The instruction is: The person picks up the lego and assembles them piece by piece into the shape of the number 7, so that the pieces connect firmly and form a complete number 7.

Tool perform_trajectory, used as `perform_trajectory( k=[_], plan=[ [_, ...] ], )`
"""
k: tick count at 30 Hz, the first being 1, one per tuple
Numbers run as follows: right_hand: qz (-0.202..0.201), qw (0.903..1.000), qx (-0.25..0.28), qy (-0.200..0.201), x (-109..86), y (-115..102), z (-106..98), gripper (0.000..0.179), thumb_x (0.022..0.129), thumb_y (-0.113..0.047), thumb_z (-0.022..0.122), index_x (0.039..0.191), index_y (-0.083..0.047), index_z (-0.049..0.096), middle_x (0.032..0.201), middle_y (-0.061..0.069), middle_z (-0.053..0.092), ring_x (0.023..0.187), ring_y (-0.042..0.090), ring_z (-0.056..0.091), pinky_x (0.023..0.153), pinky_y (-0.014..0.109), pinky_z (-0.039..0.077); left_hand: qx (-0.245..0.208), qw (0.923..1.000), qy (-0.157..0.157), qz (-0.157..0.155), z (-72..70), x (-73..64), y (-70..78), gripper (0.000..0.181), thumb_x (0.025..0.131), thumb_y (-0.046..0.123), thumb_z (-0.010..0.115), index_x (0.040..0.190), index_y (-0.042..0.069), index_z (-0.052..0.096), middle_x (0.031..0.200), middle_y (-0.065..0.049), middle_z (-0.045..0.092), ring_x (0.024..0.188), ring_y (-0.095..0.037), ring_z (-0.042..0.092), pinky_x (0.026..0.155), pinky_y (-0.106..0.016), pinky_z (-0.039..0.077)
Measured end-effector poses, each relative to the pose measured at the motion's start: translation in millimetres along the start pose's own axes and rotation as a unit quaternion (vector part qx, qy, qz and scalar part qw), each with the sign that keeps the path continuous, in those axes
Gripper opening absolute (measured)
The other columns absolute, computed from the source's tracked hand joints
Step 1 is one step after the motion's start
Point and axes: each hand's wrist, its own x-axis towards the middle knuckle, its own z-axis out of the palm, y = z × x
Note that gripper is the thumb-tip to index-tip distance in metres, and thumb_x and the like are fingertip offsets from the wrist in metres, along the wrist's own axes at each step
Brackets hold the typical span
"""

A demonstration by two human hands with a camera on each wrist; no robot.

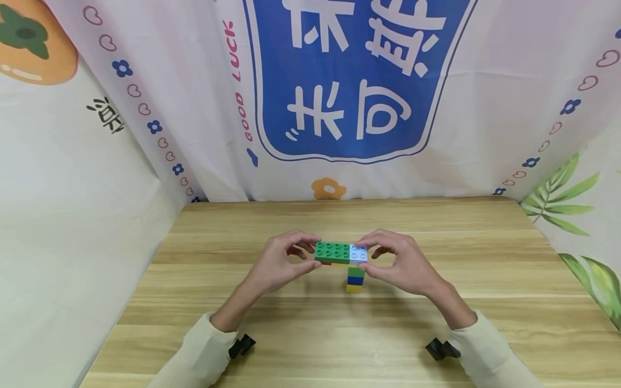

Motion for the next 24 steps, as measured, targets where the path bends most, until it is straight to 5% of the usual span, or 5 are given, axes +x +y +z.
perform_trajectory(
  k=[8,15,24],
  plan=[
    [0.009,0.9998,0.001,0.016,-6.2,1.3,-1.9,0.036,0.091,-0.01,0.086,0.125,-0.017,0.078,0.123,0.002,0.077,0.102,0.01,0.07,0.081,0.039,0.067,-0.01,0.9999,0.001,0.007,1.5,-0.4,0.2,0.04,0.087,0.003,0.089,0.125,0.006,0.075,0.112,-0.01,0.075,0.097,-0.025,0.075,0.085,-0.032,0.066],
    [0.02,0.9996,0.011,0.019,-8.3,1.5,-1.5,0.032,0.094,-0.011,0.084,0.125,-0.016,0.078,0.122,0.002,0.077,0.102,0.01,0.071,0.082,0.028,0.065,-0.008,0.9999,0.01,0.008,2.4,-1.3,-0.1,0.04,0.089,0.006,0.088,0.126,0.006,0.075,0.113,-0.01,0.076,0.096,-0.018,0.074,0.087,-0.043,0.066],
    [0.034,0.999,0.017,0.023,-5.5,-1.0,-3.1,0.028,0.095,-0.011,0.083,0.122,-0.015,0.079,0.12,0.003,0.077,0.099,0.023,0.074,0.082,0.026,0.065,-0.009,0.9998,0.015,0.001,2.6,0.2,-1.4,0.038,0.093,0.011,0.085,0.129,0.007,0.074,0.114,-0.01,0.077,0.095,-0.017,0.074,0.088,-0.037,0.065]
  ],
)
